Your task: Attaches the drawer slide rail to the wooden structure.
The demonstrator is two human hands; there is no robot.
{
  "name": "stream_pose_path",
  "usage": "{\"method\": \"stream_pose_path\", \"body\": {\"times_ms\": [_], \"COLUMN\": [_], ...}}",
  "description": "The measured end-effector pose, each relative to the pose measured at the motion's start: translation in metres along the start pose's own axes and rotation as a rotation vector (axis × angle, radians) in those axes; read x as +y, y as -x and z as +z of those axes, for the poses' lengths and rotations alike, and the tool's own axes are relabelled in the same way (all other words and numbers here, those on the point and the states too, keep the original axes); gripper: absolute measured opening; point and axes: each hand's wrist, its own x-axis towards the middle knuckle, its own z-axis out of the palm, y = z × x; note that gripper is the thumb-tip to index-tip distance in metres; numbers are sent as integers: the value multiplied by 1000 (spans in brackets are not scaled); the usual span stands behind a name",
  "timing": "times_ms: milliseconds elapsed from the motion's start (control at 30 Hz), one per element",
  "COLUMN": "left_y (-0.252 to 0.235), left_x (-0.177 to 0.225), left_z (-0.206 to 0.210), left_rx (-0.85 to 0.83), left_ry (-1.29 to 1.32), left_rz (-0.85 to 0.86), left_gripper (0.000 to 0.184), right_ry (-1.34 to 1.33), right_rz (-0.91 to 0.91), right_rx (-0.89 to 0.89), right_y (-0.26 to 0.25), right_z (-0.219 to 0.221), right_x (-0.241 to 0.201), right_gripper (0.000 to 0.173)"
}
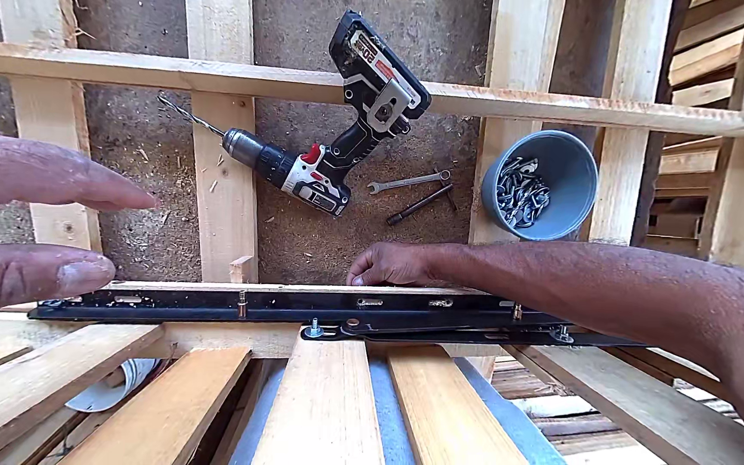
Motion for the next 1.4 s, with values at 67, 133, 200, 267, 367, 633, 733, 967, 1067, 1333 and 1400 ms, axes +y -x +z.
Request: {"method": "stream_pose_path", "body": {"times_ms": [67, 133, 200, 267, 367, 633, 733, 967, 1067, 1333, 1400], "left_y": [0, 0, 1, 1, 2, 2, 2, -17, -45, -190, -200], "left_x": [-3, -2, 2, 4, 1, 7, 2, 40, 77, 77, 69], "left_z": [3, 3, -1, -3, -1, 2, 1, -5, 21, 134, 156], "left_rx": [13, 2, -16, -13, 23, -5, 8, -105, -283, -951, -969], "left_ry": [0, 12, 18, 16, 9, 15, 9, -145, -77, 83, 240], "left_rz": [-11, -19, -21, -19, -2, -57, -41, -213, -376, -103, -92], "left_gripper": [51, 50, 48, 48, 48, 45, 48, 43, 40, 47, 35], "right_ry": [-18, -13, 22, 40, 41, -38, 165, 399, 593, 705, 649], "right_rz": [-7, -6, -3, -5, -4, -67, -186, -41, 34, -11, 0], "right_rx": [0, 3, 2, 2, 15, 69, 52, -57, 48, 250, 303], "right_y": [0, 0, 0, -1, 0, 17, 26, 39, 40, 53, 58], "right_z": [0, 1, 3, 4, 3, 10, 8, 10, 23, 36, 35], "right_x": [1, 0, -4, -5, -4, -8, -16, -41, -51, -45, -37], "right_gripper": [14, 14, 14, 14, 14, 48, 42, 59, 55, 52, 56]}}
